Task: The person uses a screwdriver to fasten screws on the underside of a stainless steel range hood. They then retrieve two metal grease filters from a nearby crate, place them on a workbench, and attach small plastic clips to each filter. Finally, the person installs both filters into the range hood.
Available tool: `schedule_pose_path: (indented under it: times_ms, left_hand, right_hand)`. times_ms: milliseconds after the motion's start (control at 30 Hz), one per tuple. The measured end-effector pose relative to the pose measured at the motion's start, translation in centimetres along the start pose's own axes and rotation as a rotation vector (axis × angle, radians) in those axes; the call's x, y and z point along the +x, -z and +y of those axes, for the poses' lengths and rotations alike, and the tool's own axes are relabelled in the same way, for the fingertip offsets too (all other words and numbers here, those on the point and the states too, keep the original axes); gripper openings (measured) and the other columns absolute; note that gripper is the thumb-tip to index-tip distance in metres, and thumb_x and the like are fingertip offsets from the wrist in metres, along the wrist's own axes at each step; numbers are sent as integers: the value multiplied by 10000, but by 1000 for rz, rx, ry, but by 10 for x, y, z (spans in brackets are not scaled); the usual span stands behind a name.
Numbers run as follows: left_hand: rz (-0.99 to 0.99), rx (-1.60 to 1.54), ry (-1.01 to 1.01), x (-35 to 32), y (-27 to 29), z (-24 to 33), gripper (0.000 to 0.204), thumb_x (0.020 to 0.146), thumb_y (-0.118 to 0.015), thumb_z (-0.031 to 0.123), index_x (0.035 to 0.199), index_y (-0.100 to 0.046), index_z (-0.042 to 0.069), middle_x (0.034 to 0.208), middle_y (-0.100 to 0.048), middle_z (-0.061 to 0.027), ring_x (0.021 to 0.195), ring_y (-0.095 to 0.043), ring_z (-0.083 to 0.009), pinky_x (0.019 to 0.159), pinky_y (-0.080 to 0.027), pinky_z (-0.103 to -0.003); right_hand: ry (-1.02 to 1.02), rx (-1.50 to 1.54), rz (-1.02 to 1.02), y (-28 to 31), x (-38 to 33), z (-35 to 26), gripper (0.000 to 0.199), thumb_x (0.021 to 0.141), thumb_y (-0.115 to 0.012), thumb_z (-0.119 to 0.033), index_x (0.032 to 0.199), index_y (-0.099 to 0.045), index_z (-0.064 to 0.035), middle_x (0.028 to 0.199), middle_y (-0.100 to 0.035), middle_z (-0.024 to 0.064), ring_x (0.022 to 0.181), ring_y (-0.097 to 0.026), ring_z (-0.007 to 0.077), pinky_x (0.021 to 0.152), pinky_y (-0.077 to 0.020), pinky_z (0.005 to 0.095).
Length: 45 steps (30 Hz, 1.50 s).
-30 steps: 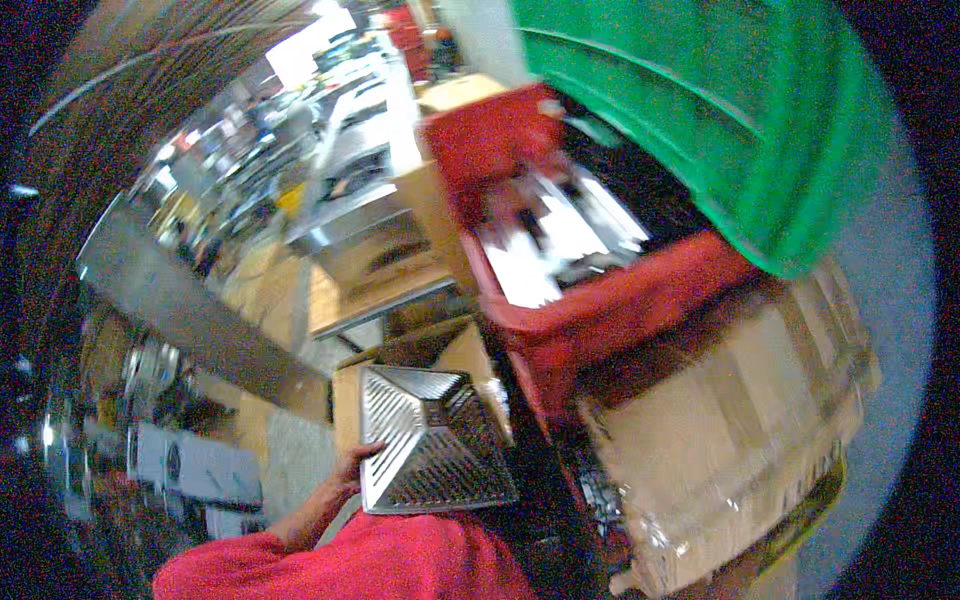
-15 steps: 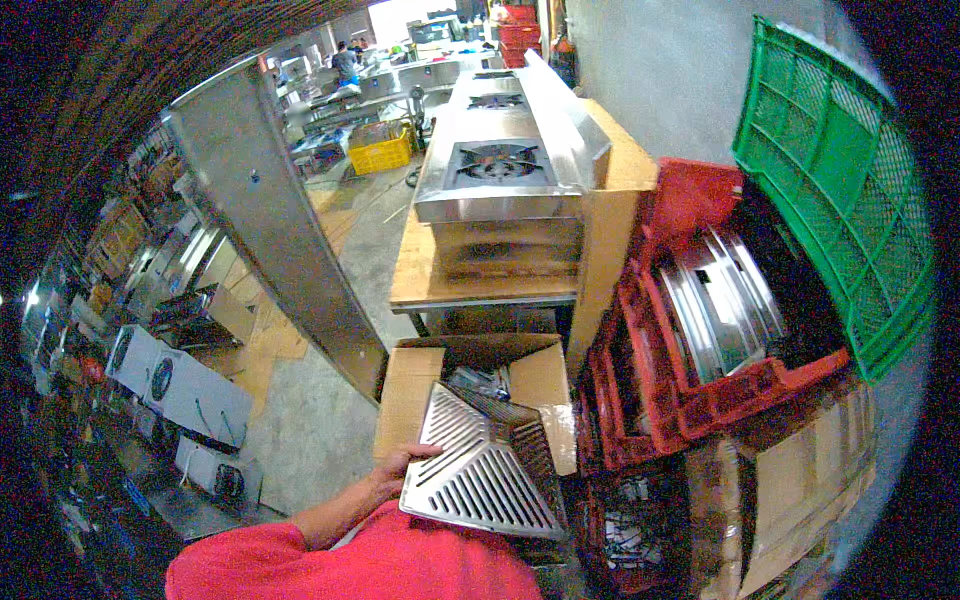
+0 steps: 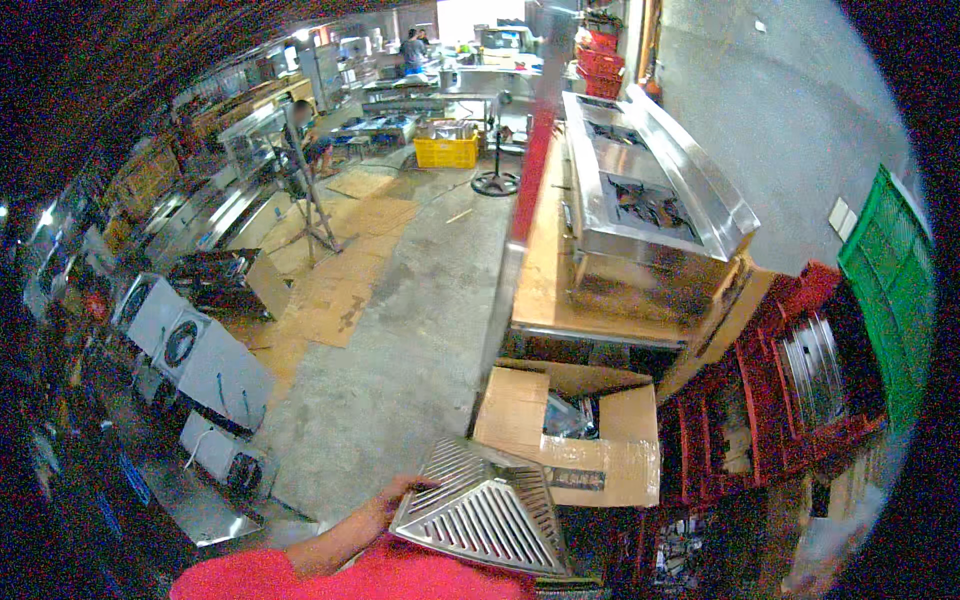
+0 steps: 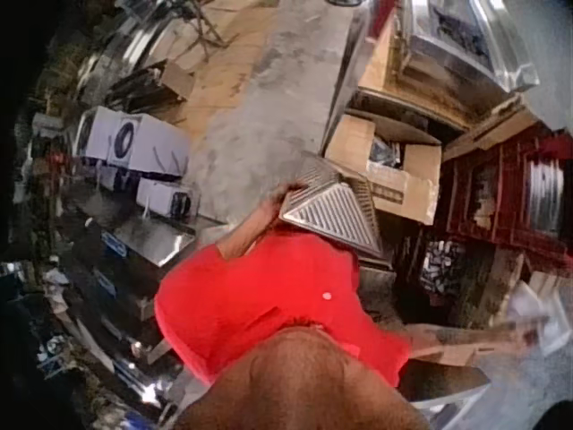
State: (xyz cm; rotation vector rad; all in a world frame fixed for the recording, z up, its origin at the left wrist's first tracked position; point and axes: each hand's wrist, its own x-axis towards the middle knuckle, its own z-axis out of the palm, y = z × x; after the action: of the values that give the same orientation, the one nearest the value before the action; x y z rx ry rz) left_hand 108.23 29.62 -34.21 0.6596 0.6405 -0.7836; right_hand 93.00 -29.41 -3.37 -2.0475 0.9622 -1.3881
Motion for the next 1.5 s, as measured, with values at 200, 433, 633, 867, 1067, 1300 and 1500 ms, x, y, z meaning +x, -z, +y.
schedule_pose_path:
  times_ms: [200, 433, 633, 867, 1067, 1300, 1500]
  left_hand:
    - [111, -219, -298, -43, 126, -11, 326, 945, -689, 159, 1203, -713, -38, 1098, -787, -176, 930, -782, -277, 912, -635, -405]
    - [506, -540, -685, -145, 116, -61, 332, 928, -716, 194, 1164, -730, -40, 1059, -788, -162, 881, -773, -264, 837, -629, -393]
    - [639, -872, -1144, -197, 91, -130, 331, 904, -788, 109, 1196, -712, -26, 1049, -785, -115, 900, -767, -227, 798, -625, -383]
    - [683, -1168, -1554, -271, 110, -178, 333, 943, -749, 51, 1258, -681, -34, 1155, -766, -127, 998, -760, -240, 864, -650, -412]
    - [653, -1256, -1791, -352, 204, -211, 342, 1013, -686, 83, 1337, -625, -8, 1216, -743, -152, 1009, -763, -268, 870, -665, -446]
    - [642, -1384, -1928, -417, 345, -221, 323, 1012, -704, 52, 1328, -635, 64, 1212, -743, -62, 1084, -741, -191, 950, -645, -378]
    - [700, -1420, -2079, -461, 460, -209, 252, 1030, -695, 54, 1280, -663, 43, 1185, -744, -43, 1065, -726, -159, 931, -623, -315]
  right_hand:
    - [315, 209, -515, -145, -29, -9, 562, 1018, -726, -360, 1460, -570, -49, 1373, -580, 137, 1190, -580, 246, 1035, -476, 393]
    - [487, 590, -1859, -258, -220, -292, 551, 969, -807, -352, 1324, -623, 27, 1149, -681, 78, 1039, -605, 147, 878, -498, 321]
    - [378, 595, -2106, -301, -341, -349, 641, 992, -790, -316, 1429, -545, 83, 1381, -612, 189, 1219, -594, 235, 1034, -498, 401]
    - [687, 663, -2250, -216, -453, -462, 469, 1026, -715, -348, 1270, -666, 50, 1009, -691, 64, 952, -576, 155, 830, -465, 322]
    - [697, 720, -2307, -159, -614, -500, 522, 1027, -711, -413, 1265, -682, 51, 1033, -707, 69, 956, -593, 156, 865, -472, 333]
    - [701, 563, -2552, -107, -769, -507, 487, 1008, -735, -465, 1156, -736, -1, 1033, -706, 25, 968, -594, 142, 873, -467, 320]
    - [707, 471, -2633, -86, -871, -494, 468, 1000, -745, -490, 1102, -747, -33, 983, -703, -5, 926, -598, 119, 859, -471, 308]
